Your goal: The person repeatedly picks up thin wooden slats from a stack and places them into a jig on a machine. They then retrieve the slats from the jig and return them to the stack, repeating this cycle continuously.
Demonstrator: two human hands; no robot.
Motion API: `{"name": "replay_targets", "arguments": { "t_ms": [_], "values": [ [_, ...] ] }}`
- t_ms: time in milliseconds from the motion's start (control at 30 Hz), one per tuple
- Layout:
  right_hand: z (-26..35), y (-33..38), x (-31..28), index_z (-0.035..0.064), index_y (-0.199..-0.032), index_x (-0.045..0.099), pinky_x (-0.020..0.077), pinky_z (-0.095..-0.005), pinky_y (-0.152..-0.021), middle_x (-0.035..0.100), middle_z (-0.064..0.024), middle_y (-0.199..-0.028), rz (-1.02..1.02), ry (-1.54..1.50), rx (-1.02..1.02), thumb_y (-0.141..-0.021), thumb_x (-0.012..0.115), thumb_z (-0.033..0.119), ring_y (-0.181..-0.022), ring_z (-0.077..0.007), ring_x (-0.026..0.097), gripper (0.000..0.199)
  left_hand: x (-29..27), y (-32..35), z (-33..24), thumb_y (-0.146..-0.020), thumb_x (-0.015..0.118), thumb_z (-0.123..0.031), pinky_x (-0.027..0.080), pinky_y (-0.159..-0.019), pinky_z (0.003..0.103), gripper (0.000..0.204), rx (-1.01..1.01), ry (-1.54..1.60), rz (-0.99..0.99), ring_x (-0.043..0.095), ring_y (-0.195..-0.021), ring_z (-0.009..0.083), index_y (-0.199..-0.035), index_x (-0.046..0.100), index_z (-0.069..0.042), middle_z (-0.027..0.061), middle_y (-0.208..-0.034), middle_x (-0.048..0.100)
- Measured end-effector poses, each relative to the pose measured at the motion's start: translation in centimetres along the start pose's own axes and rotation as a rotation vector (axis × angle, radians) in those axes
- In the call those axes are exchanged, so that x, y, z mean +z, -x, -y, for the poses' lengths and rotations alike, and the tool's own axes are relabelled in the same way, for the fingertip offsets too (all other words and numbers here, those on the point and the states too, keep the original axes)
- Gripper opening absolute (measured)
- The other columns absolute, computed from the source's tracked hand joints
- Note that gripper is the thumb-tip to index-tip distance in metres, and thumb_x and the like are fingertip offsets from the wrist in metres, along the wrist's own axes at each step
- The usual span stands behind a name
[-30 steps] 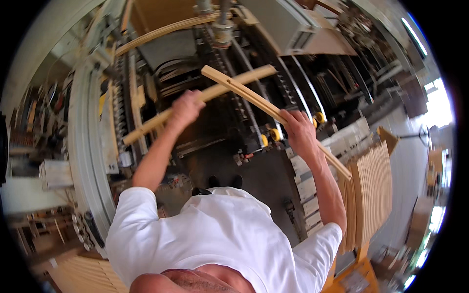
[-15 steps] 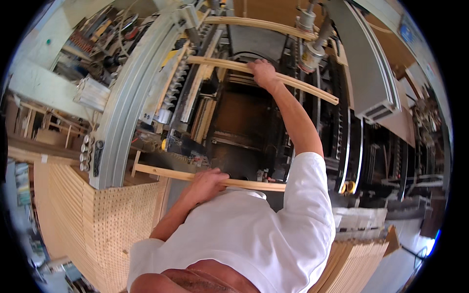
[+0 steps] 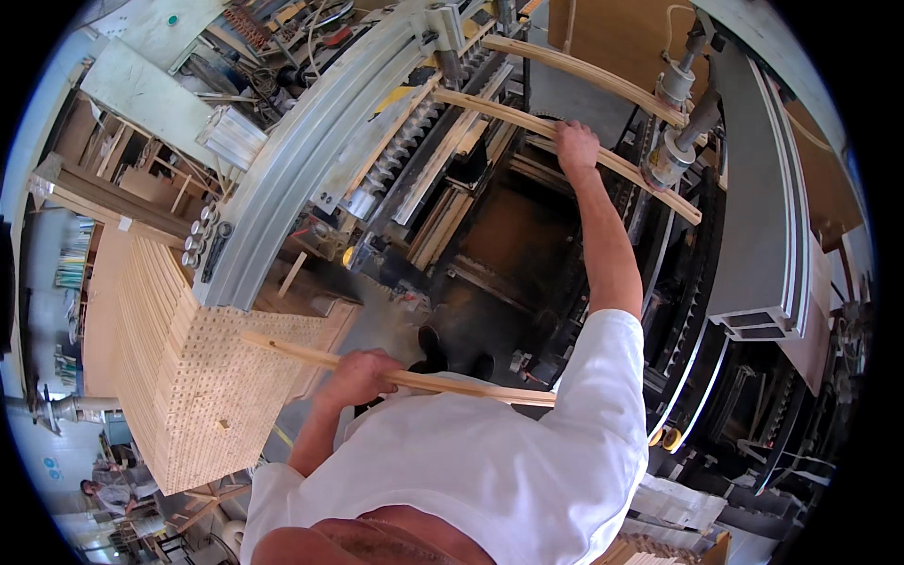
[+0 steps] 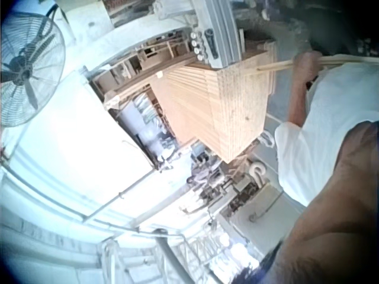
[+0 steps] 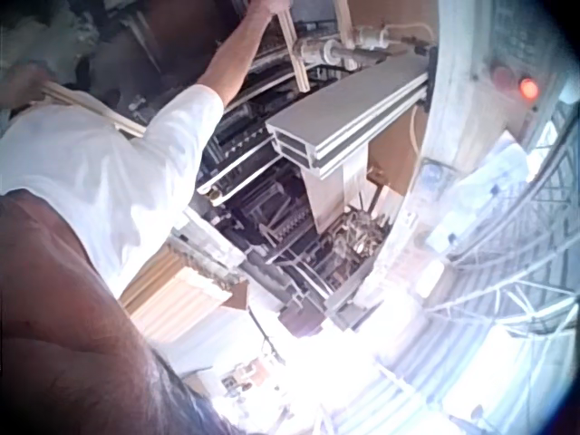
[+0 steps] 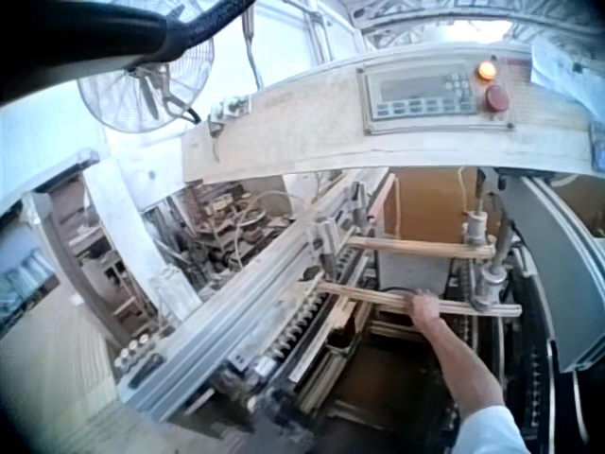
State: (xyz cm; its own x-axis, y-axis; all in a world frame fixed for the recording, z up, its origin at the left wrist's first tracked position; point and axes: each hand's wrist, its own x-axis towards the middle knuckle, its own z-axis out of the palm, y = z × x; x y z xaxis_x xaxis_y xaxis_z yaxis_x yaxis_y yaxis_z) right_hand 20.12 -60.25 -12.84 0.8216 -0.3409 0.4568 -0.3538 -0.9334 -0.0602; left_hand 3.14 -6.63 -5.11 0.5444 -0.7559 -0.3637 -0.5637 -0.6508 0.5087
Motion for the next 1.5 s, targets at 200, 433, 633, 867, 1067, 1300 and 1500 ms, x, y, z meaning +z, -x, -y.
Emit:
{"name": "replay_targets", "arguments": {
  "t_ms": [200,433,633,867,1067,1300,1500],
  "values": [
    [-0.2,0.3,0.3,0.0154,-0.106,0.067,0.0509,-0.0461,-0.082,0.065,-0.0102,-0.100,0.041,0.038,-0.025,-0.087,0.058,0.017,-0.097,-0.0338,0.062,0.021,-2.0,1.2,0.5,-0.069,0.075,-0.010,0.051,-0.076,0.042,0.029,-0.058,-0.008,0.051,0.063,-0.089,0.0330,-0.098,0.072,-0.011,0.0111,-0.091,0.067],
    [-1.3,0.2,0.9,0.0189,-0.111,0.066,0.0492,-0.0494,-0.083,0.065,-0.0104,-0.106,0.006,0.073,-0.056,-0.086,0.063,0.025,-0.099,-0.0358,0.061,0.026,-3.8,7.8,2.4,-0.071,0.073,-0.012,0.049,-0.075,0.042,0.027,-0.115,0.034,-0.183,0.063,-0.090,0.0338,-0.098,0.070,-0.009,0.0120,-0.092,0.066],
    [0.5,-0.5,0.0,0.0154,-0.120,0.063,0.0480,-0.0510,-0.088,0.064,-0.0132,-0.115,0.128,0.174,0.046,-0.089,0.062,0.032,-0.108,-0.0358,0.060,0.035,-5.8,18.4,4.0,-0.070,0.075,-0.010,0.050,-0.076,0.038,0.032,-0.297,0.182,-0.409,0.063,-0.089,0.0304,-0.101,0.071,-0.007,0.0107,-0.092,0.066],
    [4.3,0.8,-2.0,0.0047,-0.128,0.059,0.0492,-0.0473,-0.091,0.062,-0.0198,-0.122,-0.092,-0.091,0.073,-0.092,0.060,0.037,-0.110,-0.0372,0.060,0.048,-6.4,35.0,6.5,-0.071,0.077,0.000,0.051,-0.079,0.031,0.040,-0.633,0.626,-0.704,0.064,-0.091,0.0172,-0.109,0.068,-0.001,0.0058,-0.095,0.068],
    [18.7,9.4,-8.8,-0.0014,-0.122,0.063,0.0522,-0.0392,-0.086,0.067,-0.0185,-0.114,-0.216,-0.630,0.072,-0.095,0.061,0.025,-0.101,-0.0303,0.065,0.038,-8.4,49.6,14.4,-0.082,0.074,-0.003,0.051,-0.072,0.025,0.034,-0.588,0.753,-1.147,0.061,-0.079,0.0107,-0.114,0.065,0.004,0.0034,-0.088,0.066],
    [35.3,24.7,-9.9,-0.0057,-0.118,0.061,0.0544,-0.0294,-0.080,0.066,-0.0120,-0.107,0.083,-1.140,0.087,-0.094,0.063,0.007,-0.092,-0.0173,0.063,0.027,-16.6,55.7,34.5,-0.084,0.067,-0.029,0.051,-0.065,0.032,0.041,-0.894,0.413,-1.284,0.065,-0.072,0.0182,-0.103,0.069,0.007,0.0119,-0.084,0.069],
    [39.2,38.8,-9.6,-0.0055,-0.108,0.065,0.0507,-0.0284,-0.069,0.068,-0.0083,-0.086,0.256,-1.023,0.062,-0.091,0.063,0.009,-0.075,-0.0155,0.063,0.023,-22.1,52.6,47.4,-0.074,0.066,-0.038,0.054,-0.077,0.040,0.055,-1.259,0.155,-1.197,0.070,-0.089,0.0351,-0.098,0.068,0.011,0.0261,-0.093,0.070]
  ]
}}
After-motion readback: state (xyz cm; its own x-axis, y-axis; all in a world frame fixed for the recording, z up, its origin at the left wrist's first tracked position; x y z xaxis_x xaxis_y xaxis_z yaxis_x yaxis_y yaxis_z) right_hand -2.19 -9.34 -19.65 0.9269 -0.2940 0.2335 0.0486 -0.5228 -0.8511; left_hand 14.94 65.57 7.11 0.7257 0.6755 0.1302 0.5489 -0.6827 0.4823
